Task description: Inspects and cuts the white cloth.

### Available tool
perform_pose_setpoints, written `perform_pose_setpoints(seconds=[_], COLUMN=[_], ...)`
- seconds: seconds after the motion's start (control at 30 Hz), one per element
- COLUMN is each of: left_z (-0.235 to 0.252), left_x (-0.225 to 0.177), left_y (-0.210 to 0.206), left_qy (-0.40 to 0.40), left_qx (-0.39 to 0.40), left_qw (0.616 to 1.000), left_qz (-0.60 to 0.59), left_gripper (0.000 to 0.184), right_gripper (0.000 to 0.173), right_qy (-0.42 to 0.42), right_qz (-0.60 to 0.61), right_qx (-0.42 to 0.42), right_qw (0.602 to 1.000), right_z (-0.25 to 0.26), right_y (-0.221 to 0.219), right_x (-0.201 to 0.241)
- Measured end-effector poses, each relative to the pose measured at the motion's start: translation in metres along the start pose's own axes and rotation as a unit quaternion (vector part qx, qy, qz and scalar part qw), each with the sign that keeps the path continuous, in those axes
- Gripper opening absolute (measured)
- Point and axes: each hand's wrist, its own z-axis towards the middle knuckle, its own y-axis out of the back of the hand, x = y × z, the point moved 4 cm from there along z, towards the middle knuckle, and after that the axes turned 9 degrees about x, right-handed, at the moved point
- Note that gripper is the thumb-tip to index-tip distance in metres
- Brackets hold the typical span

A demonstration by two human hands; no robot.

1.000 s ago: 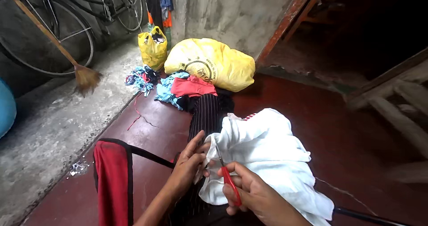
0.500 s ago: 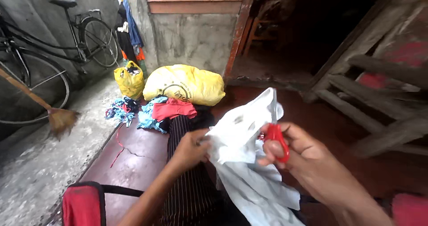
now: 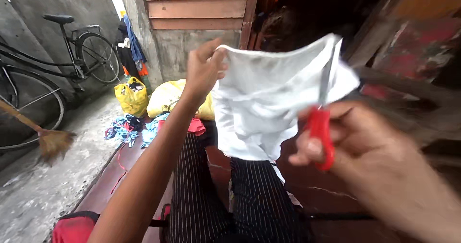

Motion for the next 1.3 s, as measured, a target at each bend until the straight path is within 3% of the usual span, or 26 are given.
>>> perform_pose_setpoints(seconds=[0.1,0.2,0.3,0.37,0.5,0.77,0.87,0.97,1.07,1.3], left_z=[-0.081,-0.177,-0.255,-0.285,-0.307,-0.342,-0.343,-0.34,-0.339,-0.339], left_x=[0.037,0.102,0.167,0.188,0.183,0.129,0.125,0.124,0.12,0.115], left_y=[0.039,0.078,0.094,0.086,0.058,0.033,0.029,0.031,0.034,0.037], left_qy=[0.044,0.158,0.295,0.363,0.392,0.396,0.354,0.313,0.289,0.251], left_qx=[-0.033,-0.124,-0.249,-0.276,-0.262,-0.182,-0.122,-0.092,-0.084,-0.077], left_qw=[0.998,0.977,0.905,0.862,0.832,0.839,0.877,0.914,0.923,0.931], left_qz=[-0.007,-0.068,-0.176,-0.22,-0.292,-0.324,-0.302,-0.24,-0.239,-0.253], left_gripper=[0.043,0.041,0.04,0.045,0.048,0.052,0.057,0.034,0.025,0.036], right_gripper=[0.037,0.04,0.042,0.043,0.043,0.042,0.042,0.044,0.049,0.055], right_qy=[-0.057,-0.152,-0.212,-0.232,-0.25,-0.255,-0.263,-0.27,-0.27,-0.266], right_qz=[0.071,0.112,0.16,0.173,0.173,0.078,0.043,0.037,0.065,0.132], right_qx=[0.151,0.316,0.418,0.434,0.428,0.46,0.475,0.474,0.458,0.452], right_qw=[0.984,0.93,0.869,0.853,0.851,0.847,0.839,0.837,0.844,0.841], right_z=[-0.039,-0.072,-0.097,-0.102,-0.099,-0.107,-0.106,-0.105,-0.106,-0.103], right_y=[-0.054,-0.117,-0.174,-0.195,-0.205,-0.204,-0.203,-0.202,-0.203,-0.207], right_x=[-0.02,-0.037,-0.068,-0.082,-0.083,-0.077,-0.075,-0.074,-0.077,-0.075])
